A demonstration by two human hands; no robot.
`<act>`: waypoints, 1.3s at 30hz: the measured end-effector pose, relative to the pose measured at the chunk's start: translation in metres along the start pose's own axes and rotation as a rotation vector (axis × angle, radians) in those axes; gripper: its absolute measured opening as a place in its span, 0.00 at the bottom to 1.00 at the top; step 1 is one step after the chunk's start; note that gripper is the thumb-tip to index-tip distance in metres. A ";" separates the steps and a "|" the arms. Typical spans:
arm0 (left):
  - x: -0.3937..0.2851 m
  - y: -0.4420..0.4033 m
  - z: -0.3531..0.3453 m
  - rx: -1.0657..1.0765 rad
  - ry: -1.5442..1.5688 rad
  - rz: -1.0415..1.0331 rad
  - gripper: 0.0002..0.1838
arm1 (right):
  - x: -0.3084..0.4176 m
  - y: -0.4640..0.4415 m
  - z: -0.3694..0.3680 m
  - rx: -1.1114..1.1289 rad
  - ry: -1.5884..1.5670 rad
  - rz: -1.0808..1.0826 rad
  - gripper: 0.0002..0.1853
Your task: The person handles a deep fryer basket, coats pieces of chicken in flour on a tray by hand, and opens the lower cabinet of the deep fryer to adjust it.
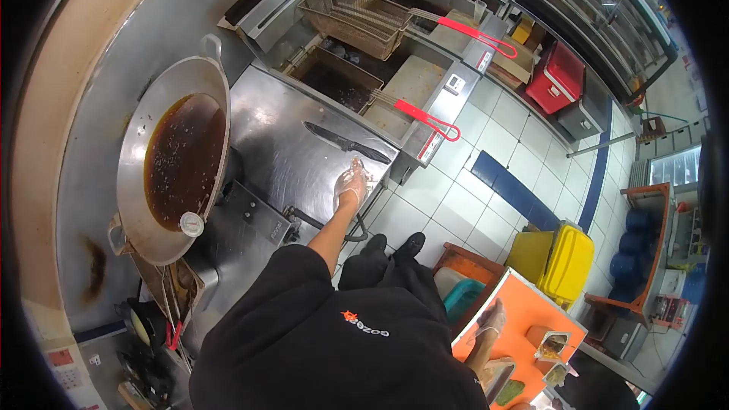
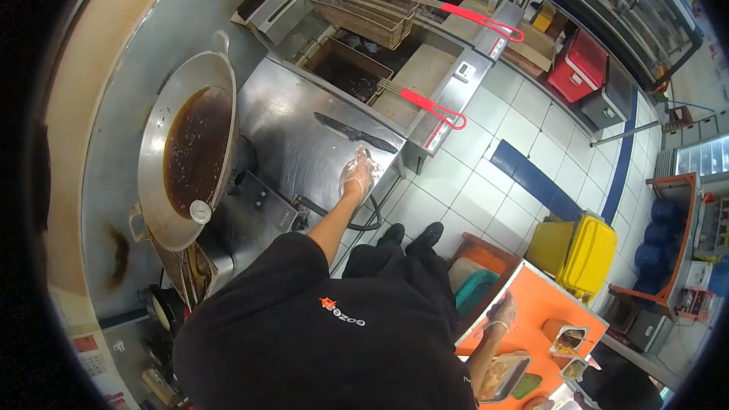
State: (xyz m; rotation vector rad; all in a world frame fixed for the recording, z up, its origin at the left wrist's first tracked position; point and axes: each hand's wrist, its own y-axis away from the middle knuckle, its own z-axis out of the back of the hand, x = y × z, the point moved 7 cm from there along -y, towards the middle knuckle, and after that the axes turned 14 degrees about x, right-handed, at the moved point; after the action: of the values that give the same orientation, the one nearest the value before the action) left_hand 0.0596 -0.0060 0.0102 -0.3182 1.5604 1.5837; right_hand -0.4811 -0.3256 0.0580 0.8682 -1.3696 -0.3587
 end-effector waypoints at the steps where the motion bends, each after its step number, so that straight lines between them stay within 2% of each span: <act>1: 0.002 -0.002 0.004 -0.026 -0.146 -0.007 0.45 | -0.018 0.003 0.008 -0.044 0.103 -0.079 0.24; 3: 0.011 0.000 0.004 0.004 -0.101 -0.042 0.42 | -0.039 0.013 0.019 -0.088 0.096 -0.088 0.24; 5: 0.005 -0.001 0.000 0.079 -0.098 -0.121 0.43 | -0.058 0.025 0.014 0.016 -0.015 -0.133 0.25; 7: 0.013 -0.014 -0.008 0.171 -0.050 -0.115 0.41 | -0.054 0.045 0.005 -0.055 -0.038 -0.116 0.27; 9: 0.034 -0.039 0.001 0.064 -0.121 -0.273 0.40 | -0.053 0.068 0.002 -0.006 0.050 -0.148 0.25; 10: 0.044 -0.046 0.008 0.131 -0.187 -0.235 0.31 | -0.050 0.080 -0.003 -0.016 0.047 -0.143 0.24; 11: 0.043 -0.044 -0.004 0.292 0.421 -0.452 0.23 | -0.034 0.101 -0.012 -0.057 0.025 -0.131 0.23; 12: 0.032 -0.031 -0.006 0.288 0.452 -0.301 0.24 | -0.017 0.123 -0.022 -0.083 0.038 -0.089 0.20; 13: 0.019 -0.013 -0.007 0.364 0.313 -0.523 0.29 | -0.017 0.133 -0.016 -0.112 0.035 -0.046 0.19; 14: 0.021 -0.023 -0.006 0.373 0.393 -0.437 0.33 | -0.016 0.144 -0.009 -0.141 0.034 -0.002 0.18; 15: 0.027 -0.036 -0.004 0.325 0.329 -0.579 0.33 | -0.016 0.156 -0.001 -0.168 0.033 0.042 0.17; 16: 0.015 -0.025 0.000 0.275 0.045 -0.502 0.34 | -0.030 0.164 0.009 -0.204 -0.160 -0.031 0.18; 18: 0.001 -0.004 -0.009 0.227 0.124 -0.534 0.34 | -0.044 0.182 0.027 -0.226 -0.299 -0.001 0.19; 20: 0.001 -0.011 -0.016 0.269 0.209 -0.424 0.36 | -0.056 0.203 0.046 -0.291 -0.396 0.062 0.20; 21: -0.005 -0.007 -0.020 0.317 0.178 -0.432 0.36 | -0.062 0.217 0.055 -0.311 -0.437 0.106 0.20; 23: -0.004 0.009 -0.017 0.244 0.057 -0.265 0.34 | -0.069 0.248 0.072 -0.350 -0.485 0.135 0.20; 24: -0.009 0.025 -0.029 0.270 0.033 -0.273 0.34 | -0.075 0.267 0.089 -0.474 -0.414 0.111 0.18; 26: -0.005 0.054 -0.036 0.140 -0.002 -0.193 0.38 | -0.085 0.312 0.119 -0.680 -0.282 0.100 0.17; 27: -0.002 0.067 -0.044 0.151 -0.024 -0.206 0.38 | -0.106 0.324 0.137 -0.688 -0.308 0.092 0.17; 29: 0.006 0.094 -0.067 0.258 -0.109 -0.275 0.40 | -0.152 0.361 0.187 -0.888 -0.282 0.118 0.20; 30: 0.016 0.098 -0.077 0.274 -0.116 -0.304 0.41 | -0.180 0.373 0.207 -0.888 -0.300 0.110 0.20; 32: 0.032 0.137 -0.107 0.334 -0.145 -0.262 0.42 | -0.217 0.401 0.247 -1.073 -0.062 0.102 0.21; 33: 0.045 0.160 -0.126 0.389 -0.161 -0.208 0.42 | -0.231 0.403 0.259 -1.068 -0.082 0.100 0.21; 35: 0.067 0.214 -0.156 0.410 -0.358 -0.267 0.43 | -0.229 0.416 0.276 -1.198 0.257 0.075 0.22; 36: 0.089 0.214 -0.168 0.583 -0.322 -0.201 0.42 | -0.204 0.416 0.271 -1.198 0.247 0.081 0.21; 37: 0.111 0.219 -0.178 0.657 -0.442 -0.122 0.41 | -0.199 0.399 0.271 -1.133 0.183 0.164 0.20; 38: 0.123 0.249 -0.192 0.671 -0.458 -0.165 0.41 | -0.193 0.380 0.273 -1.066 0.123 0.249 0.19; 39: 0.142 0.251 -0.201 0.735 -0.501 -0.197 0.41 | -0.180 0.360 0.276 -1.011 0.210 0.256 0.18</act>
State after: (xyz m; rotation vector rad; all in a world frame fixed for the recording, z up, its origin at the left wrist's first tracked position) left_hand -0.2793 -0.0931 0.0453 0.3029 1.5266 0.7696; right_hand -0.8713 -0.0582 0.1792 -0.1077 -0.9004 -0.6532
